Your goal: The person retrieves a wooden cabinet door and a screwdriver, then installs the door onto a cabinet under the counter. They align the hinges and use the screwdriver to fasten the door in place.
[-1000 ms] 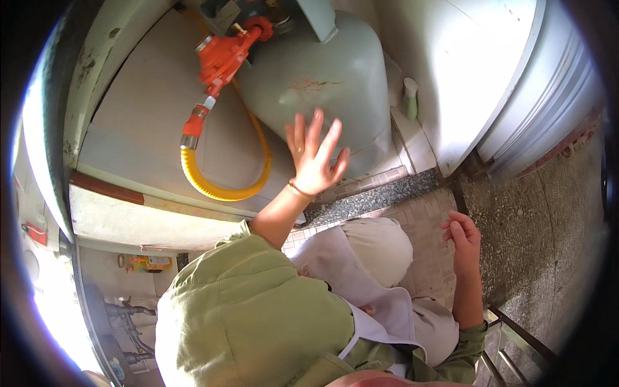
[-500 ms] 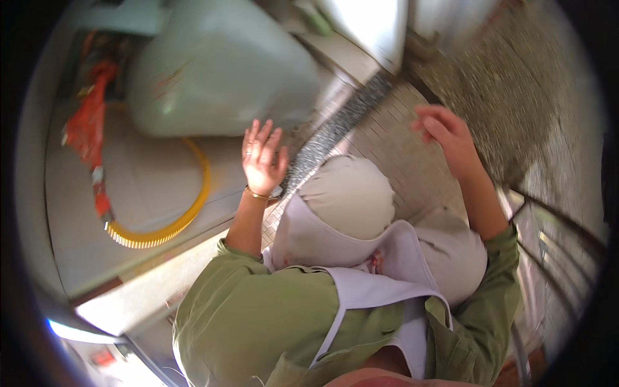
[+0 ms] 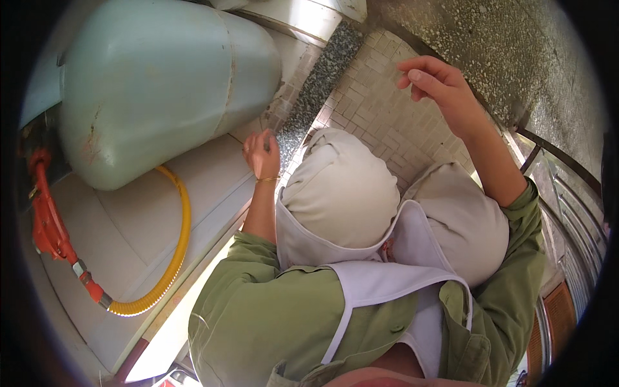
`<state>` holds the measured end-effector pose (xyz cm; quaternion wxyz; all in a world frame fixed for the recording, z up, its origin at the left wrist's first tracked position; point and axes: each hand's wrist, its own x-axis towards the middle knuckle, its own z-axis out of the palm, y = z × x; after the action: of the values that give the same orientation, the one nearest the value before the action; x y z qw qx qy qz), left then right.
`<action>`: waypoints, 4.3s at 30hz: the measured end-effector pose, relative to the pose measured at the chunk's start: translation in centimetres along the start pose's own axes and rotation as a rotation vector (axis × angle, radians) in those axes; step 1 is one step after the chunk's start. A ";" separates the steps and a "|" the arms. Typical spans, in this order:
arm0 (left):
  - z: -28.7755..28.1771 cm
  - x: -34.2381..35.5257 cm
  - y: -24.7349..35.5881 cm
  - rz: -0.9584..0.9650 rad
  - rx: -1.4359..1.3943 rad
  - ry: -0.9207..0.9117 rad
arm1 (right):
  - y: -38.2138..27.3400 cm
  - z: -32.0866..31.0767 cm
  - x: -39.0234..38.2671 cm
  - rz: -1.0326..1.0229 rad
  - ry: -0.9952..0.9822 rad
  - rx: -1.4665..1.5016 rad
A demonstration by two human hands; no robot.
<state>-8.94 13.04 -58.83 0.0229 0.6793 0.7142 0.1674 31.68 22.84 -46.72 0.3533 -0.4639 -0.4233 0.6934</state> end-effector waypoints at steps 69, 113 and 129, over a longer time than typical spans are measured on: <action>10.0 5.3 -3.4 -0.311 -0.375 -0.306 | 0.9 0.3 0.2 0.139 0.007 0.051; 5.1 23.2 22.5 0.126 -0.050 -0.086 | 5.2 -3.5 4.9 0.129 0.188 0.393; 9.8 23.3 17.8 0.020 -0.404 -0.052 | 6.8 -2.6 5.4 0.172 0.160 0.411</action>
<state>8.99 38.28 -58.71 0.1755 0.6721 0.6583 0.2899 31.77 25.64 -55.40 0.4123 -0.4699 -0.2030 0.7537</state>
